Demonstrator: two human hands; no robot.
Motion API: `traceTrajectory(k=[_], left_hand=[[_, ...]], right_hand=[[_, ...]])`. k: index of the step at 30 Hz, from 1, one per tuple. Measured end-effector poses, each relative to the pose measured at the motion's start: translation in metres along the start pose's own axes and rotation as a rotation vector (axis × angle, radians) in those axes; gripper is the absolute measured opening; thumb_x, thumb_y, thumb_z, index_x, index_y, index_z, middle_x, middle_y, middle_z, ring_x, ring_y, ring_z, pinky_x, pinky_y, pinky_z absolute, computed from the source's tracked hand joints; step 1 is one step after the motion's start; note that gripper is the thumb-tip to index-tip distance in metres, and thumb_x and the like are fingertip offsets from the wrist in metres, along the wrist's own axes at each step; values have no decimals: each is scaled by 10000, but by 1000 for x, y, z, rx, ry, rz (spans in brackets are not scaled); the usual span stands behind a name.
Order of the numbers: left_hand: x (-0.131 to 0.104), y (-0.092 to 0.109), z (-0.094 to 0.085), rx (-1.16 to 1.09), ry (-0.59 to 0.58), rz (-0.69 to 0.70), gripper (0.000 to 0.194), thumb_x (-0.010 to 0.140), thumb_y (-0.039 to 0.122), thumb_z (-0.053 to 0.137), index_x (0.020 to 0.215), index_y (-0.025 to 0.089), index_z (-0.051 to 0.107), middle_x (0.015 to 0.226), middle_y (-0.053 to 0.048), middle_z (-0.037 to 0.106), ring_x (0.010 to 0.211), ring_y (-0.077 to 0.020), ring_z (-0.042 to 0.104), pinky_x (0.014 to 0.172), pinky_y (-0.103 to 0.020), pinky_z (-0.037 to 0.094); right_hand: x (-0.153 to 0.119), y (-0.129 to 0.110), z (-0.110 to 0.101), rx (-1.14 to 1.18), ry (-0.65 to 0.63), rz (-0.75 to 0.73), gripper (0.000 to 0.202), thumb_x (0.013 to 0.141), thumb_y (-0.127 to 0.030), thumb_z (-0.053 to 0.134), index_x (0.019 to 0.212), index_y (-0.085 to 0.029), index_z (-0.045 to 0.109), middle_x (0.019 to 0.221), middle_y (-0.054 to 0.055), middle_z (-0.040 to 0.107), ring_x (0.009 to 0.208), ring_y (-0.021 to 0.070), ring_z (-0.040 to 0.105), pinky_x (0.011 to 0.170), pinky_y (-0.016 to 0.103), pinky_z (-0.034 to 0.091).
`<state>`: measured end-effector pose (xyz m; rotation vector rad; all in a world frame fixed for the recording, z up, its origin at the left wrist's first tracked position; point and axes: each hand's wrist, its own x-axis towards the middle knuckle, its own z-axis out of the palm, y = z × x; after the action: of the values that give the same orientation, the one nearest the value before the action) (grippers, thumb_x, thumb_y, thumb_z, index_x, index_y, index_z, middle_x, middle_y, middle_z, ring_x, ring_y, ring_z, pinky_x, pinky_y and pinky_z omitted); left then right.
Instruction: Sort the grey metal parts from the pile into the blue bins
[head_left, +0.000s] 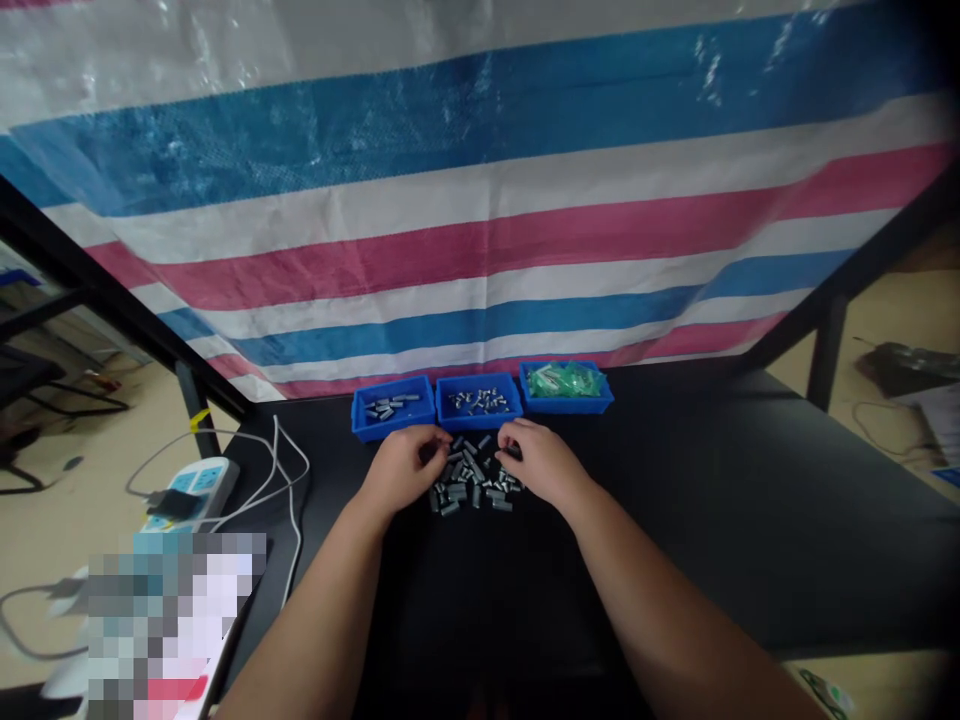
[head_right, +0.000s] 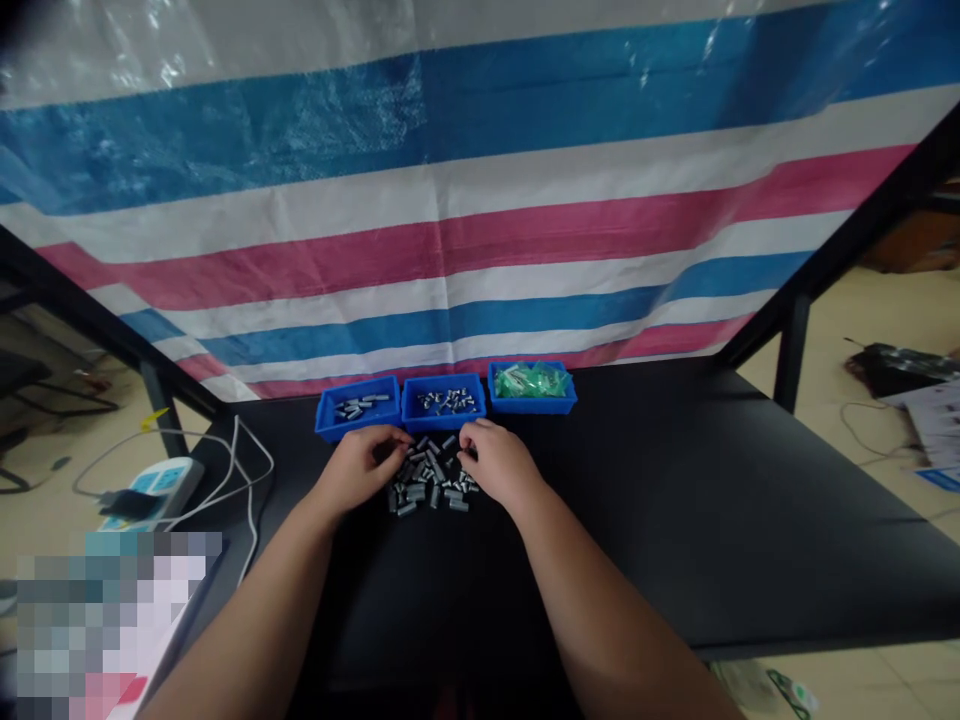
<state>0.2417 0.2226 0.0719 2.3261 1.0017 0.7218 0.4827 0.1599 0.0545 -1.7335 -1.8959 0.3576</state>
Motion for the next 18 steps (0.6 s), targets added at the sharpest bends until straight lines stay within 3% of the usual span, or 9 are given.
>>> traceTrajectory(k=[7, 10, 13, 15, 18], left_hand=[[0, 0, 5, 26, -156, 57, 154, 830, 180, 621, 932, 224, 728, 865, -18, 724, 779, -167, 653, 696, -251, 459], [0, -1, 7, 17, -194, 83, 182, 817, 164, 621, 946, 225, 733, 858, -18, 713, 778, -163, 648, 708, -249, 459], [0, -2, 9, 8, -214, 96, 192, 818, 162, 624, 958, 228, 738, 847, -13, 700, 774, -158, 637, 708, -249, 455], [0, -2, 11, 15, -216, 105, 179, 824, 185, 644, 963, 233, 746, 832, -17, 689, 796, -167, 628, 725, -258, 454], [0, -4, 16, 56, -198, 110, 154, 832, 236, 682, 963, 248, 762, 816, -28, 664, 838, -189, 610, 770, -281, 453]], right_hand=[[-3, 0, -3, 349, -98, -24, 113, 867, -279, 651, 790, -222, 590, 581, -60, 519, 517, 103, 467, 523, 239, 340], [1, -2, 5, 564, 9, 39, 208, 863, -397, 692, 801, -213, 617, 640, -30, 584, 537, 113, 523, 525, 248, 402], [4, -4, 9, 768, 150, 84, 356, 826, -438, 739, 1087, -221, 631, 869, 34, 704, 662, 156, 639, 608, 287, 510], [4, -4, 8, 726, 173, 74, 454, 829, -416, 739, 1216, -228, 597, 905, 41, 709, 674, 157, 638, 597, 283, 509], [1, 0, 4, 415, 110, -15, 228, 861, -316, 685, 1070, -226, 680, 793, 6, 657, 587, 123, 552, 554, 261, 448]])
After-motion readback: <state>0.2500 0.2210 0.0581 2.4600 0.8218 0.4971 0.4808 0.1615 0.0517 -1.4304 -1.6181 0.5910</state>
